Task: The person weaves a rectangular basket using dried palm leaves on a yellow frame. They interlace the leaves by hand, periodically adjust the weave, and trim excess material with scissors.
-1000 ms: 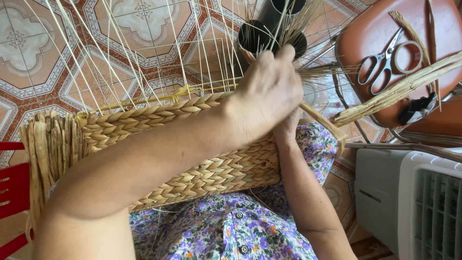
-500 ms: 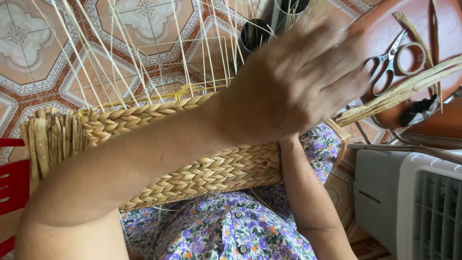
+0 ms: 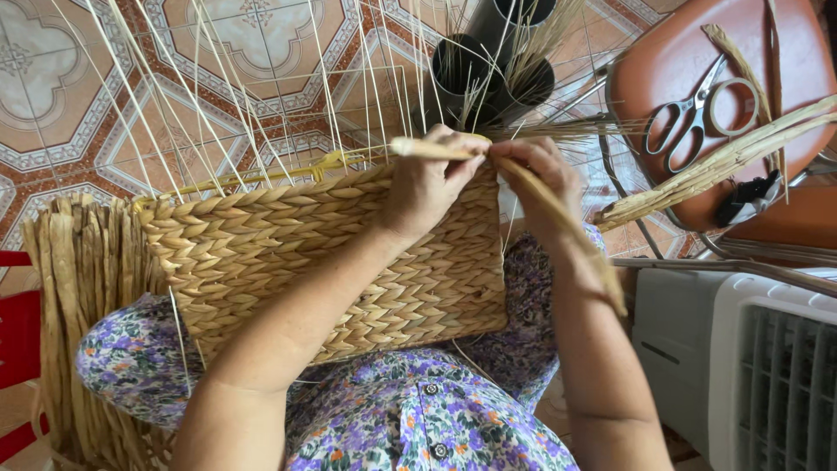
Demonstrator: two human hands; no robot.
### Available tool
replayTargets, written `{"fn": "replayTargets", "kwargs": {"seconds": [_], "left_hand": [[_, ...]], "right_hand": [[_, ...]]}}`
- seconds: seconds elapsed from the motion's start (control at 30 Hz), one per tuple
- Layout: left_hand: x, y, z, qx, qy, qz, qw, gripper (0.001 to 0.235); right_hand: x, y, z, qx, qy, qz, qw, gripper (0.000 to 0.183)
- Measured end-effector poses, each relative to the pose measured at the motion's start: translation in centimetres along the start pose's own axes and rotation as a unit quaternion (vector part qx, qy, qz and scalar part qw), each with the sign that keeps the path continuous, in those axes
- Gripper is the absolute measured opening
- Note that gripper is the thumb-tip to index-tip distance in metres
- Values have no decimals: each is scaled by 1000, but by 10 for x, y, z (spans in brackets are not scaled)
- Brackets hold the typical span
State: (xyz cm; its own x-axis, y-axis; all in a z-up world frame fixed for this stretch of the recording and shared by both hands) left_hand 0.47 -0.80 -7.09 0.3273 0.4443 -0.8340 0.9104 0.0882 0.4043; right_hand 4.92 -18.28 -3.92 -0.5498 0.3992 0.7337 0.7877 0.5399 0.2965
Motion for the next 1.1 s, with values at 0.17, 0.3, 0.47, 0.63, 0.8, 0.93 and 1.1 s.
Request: {"fn": "replayTargets", "kwargs": {"seconds": [0.17, 0.3, 0.47, 0.63, 0.8, 0.93, 1.1], "left_hand": [[-11, -16, -12, 22, 131, 133, 982, 14], [-26, -24, -25, -10, 131, 175, 976, 15], [-1, -3, -32, 113, -51, -185, 975, 23], [4, 20, -14, 114, 30, -131, 984, 29], [-16, 19, -12, 44, 33, 65, 996, 14], [-35, 2, -27, -58, 121, 181, 974, 12], [-24, -12, -53, 49, 282, -134, 949, 6]], "right_hand": [[-11, 33, -17, 89, 98, 57, 990, 11], [-2, 54, -1, 146, -88, 24, 985, 7], [-1, 56, 6, 131, -59, 11, 990, 13], [-19, 45, 2, 127, 119, 72, 982, 11], [-32, 51, 13, 155, -78, 65, 983, 13], [-22, 49, 17, 95, -51, 34, 994, 14], [5, 46, 6, 144, 21, -41, 989, 18]]}}
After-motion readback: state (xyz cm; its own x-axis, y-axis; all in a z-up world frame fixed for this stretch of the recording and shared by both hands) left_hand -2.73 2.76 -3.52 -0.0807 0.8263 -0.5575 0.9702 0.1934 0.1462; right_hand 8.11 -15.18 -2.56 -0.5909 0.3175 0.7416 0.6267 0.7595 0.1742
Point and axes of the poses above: each hand's wrist, its own y-axis towards the middle knuckle, its own z-axis out of the palm, x = y × z, the point moved 2 cm from there along y, towards the middle knuckle, and after that the axes turned 3 degrees about x, right-handed, at the moved point
